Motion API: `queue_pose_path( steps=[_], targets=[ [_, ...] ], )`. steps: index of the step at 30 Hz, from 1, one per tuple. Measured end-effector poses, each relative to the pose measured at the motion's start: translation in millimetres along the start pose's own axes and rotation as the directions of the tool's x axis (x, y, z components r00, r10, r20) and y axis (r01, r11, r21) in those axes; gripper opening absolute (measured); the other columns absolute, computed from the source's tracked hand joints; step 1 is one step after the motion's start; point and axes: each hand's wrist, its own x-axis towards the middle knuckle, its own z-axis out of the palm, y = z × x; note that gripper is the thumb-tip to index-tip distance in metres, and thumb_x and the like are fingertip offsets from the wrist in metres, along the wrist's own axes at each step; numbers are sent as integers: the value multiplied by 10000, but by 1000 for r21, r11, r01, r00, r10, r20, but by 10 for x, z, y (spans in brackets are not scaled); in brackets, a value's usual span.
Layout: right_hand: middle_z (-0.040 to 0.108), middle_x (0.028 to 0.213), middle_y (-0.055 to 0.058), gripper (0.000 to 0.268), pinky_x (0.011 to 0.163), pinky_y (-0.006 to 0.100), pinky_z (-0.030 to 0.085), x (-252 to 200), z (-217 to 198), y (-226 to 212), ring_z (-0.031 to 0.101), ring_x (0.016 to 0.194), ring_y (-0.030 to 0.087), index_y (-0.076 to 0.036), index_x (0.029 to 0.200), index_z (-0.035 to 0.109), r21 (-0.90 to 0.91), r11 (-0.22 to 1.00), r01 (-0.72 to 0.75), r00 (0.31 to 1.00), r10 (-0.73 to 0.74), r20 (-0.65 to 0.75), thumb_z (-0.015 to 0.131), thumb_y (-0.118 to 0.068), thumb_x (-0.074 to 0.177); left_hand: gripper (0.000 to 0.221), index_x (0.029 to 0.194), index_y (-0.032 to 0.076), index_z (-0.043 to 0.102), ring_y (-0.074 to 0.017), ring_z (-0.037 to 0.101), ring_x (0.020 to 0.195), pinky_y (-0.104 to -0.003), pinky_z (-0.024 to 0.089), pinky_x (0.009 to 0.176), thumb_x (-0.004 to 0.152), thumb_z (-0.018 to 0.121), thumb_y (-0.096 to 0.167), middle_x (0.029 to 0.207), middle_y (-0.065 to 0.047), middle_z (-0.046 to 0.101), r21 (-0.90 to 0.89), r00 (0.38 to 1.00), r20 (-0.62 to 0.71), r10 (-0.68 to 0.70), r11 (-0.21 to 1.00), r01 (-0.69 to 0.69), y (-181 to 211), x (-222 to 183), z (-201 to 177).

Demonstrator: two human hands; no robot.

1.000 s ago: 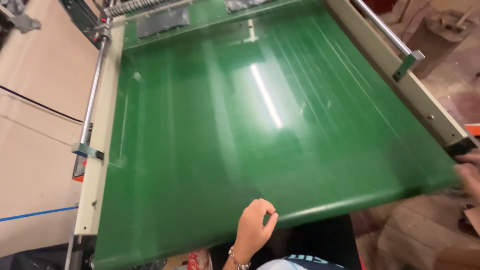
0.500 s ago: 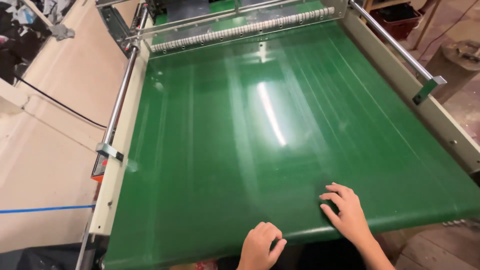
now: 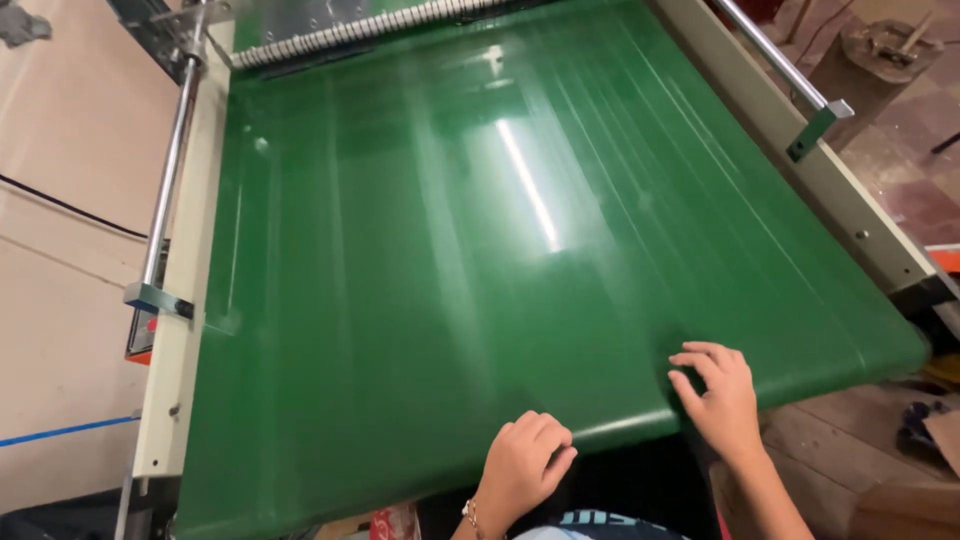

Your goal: Folding plastic bags coming off a conveyor belt into small squares and stacking them.

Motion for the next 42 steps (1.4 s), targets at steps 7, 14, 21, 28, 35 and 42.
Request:
queue_pose_path(
  steps=[7,14,21,28,35,42],
  targets=[
    [680,1149,55,152,1002,408,430,85,-154,136,615,1084,251,-160,1013,726,-38,999,-38,999,38,-12,696,-211,873,118,826,149,547,-187,518,713,-327,366,546,902,637,153,814,23,576,-10,999,35,-14,1000,15,74,19,-7],
    [671,1176,82,232,975,423,430,212,-282,261,604,1089,283,-109,1098,696,-97,994,-41,999,40,-12,698,-210,890,130,819,146,553,-192,514,711,-331,354,524,911,636,184,814,19,568,2,997,77,-4,1000,4,76,20,24],
    [642,1226,157,384,979,456,423,497,-414,346,567,1119,353,-43,1237,632,-107,991,-77,996,81,39,699,-233,910,174,906,125,604,-240,557,898,-370,406,588,940,618,296,969,-26,622,107,988,133,85,989,-99,69,138,32],
    [607,1224,243,540,934,506,440,629,-374,666,566,1088,411,49,1336,581,-146,979,-140,989,146,29,719,-279,930,447,1093,134,622,-245,564,1209,-381,477,868,726,825,288,1211,-24,625,250,984,109,138,955,-161,107,251,239],
    [595,1211,228,780,860,534,477,640,-353,947,547,1071,449,37,1346,545,-417,810,-412,887,461,20,753,-581,917,816,1335,82,551,-311,441,1410,-581,422,1068,678,878,440,1459,-123,515,441,971,134,199,865,-238,225,566,393],
    [687,1144,247,775,810,557,497,523,-630,863,646,1039,468,-40,1291,552,-549,598,-584,607,771,194,791,-592,802,756,1289,159,599,-190,551,1292,-463,505,993,677,922,464,1385,-17,589,526,971,126,203,816,-239,240,494,546]
  ],
)
